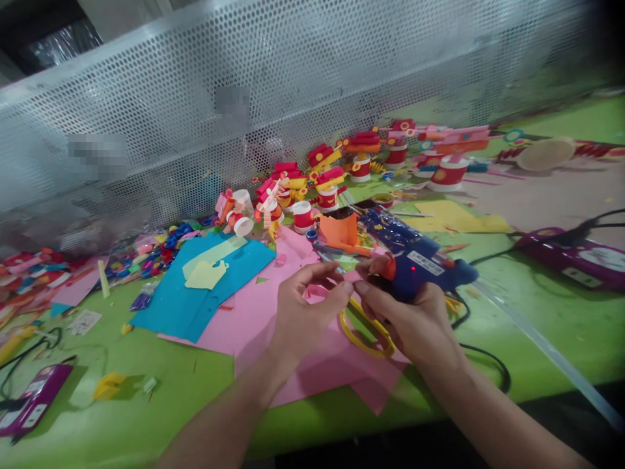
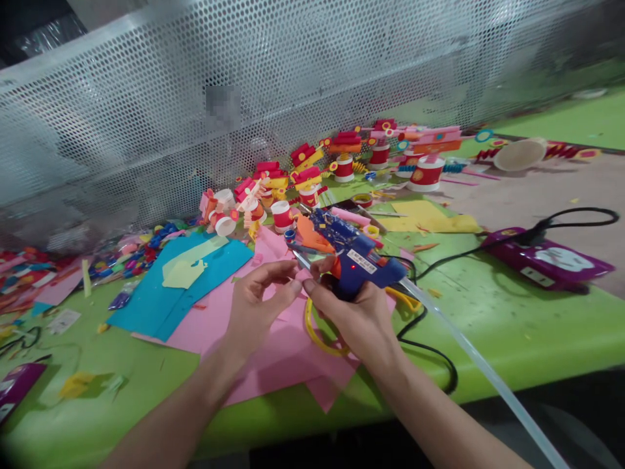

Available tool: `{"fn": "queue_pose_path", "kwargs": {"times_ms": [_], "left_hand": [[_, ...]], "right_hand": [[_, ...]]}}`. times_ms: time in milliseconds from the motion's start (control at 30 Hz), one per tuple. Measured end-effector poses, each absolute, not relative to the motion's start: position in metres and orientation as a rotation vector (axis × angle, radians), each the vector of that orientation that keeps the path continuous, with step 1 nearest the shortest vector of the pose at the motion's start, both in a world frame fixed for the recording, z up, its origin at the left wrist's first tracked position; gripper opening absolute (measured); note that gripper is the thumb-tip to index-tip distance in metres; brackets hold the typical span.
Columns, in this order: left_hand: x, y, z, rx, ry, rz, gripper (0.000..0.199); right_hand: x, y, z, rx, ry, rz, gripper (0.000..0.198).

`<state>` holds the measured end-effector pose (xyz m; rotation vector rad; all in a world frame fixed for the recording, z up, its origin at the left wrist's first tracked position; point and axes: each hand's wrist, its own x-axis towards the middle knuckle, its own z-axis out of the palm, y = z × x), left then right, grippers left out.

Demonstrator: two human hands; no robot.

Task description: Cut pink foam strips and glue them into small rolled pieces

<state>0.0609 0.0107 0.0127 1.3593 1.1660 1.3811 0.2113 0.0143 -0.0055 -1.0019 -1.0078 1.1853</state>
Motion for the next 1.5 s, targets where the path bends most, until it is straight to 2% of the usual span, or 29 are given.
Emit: {"fn": "queue_pose_path", "kwargs": {"times_ms": [267,367,567,833,1000,1167,1500], "left_hand": [[0.049,0.015,0.020,1.430,1.105,1.241,0.019],[0.045,0.016,0.023,1.469,1.123,1.194,0.010],[0.040,0.016,0.027,1.560,1.120,1.180,0.008],[0.045,0.011,0.027,1.787,1.201,1.242,0.012],[0.046,0.014,0.023,1.631,1.127,1.164,0.023],[0.045,0.017,0.019,1.563,1.129,1.181,0.011],[0.045,0.016,0.021,1.611,1.092,1.211,0.015]], "right_hand": [[0.210,0.016,-0.010,-0.981,-1.132,1.151,0.037],[0.212,0.017,-0.011,-0.969,-1.234,1.140,0.033],[0.212,0.015,-0.005,-0.992,-1.330,1.126,0.024],[0.210,0.014,-0.005,-1.042,-1.230,1.161,0.028],[0.210,0.012,-0.007,-1.050,-1.153,1.119,0.029],[0.208,0.009,0.000,-1.027,-1.167,1.153,0.033],[0.210,0.015,-0.009,-1.058,-1.136,1.150,0.035]]}}
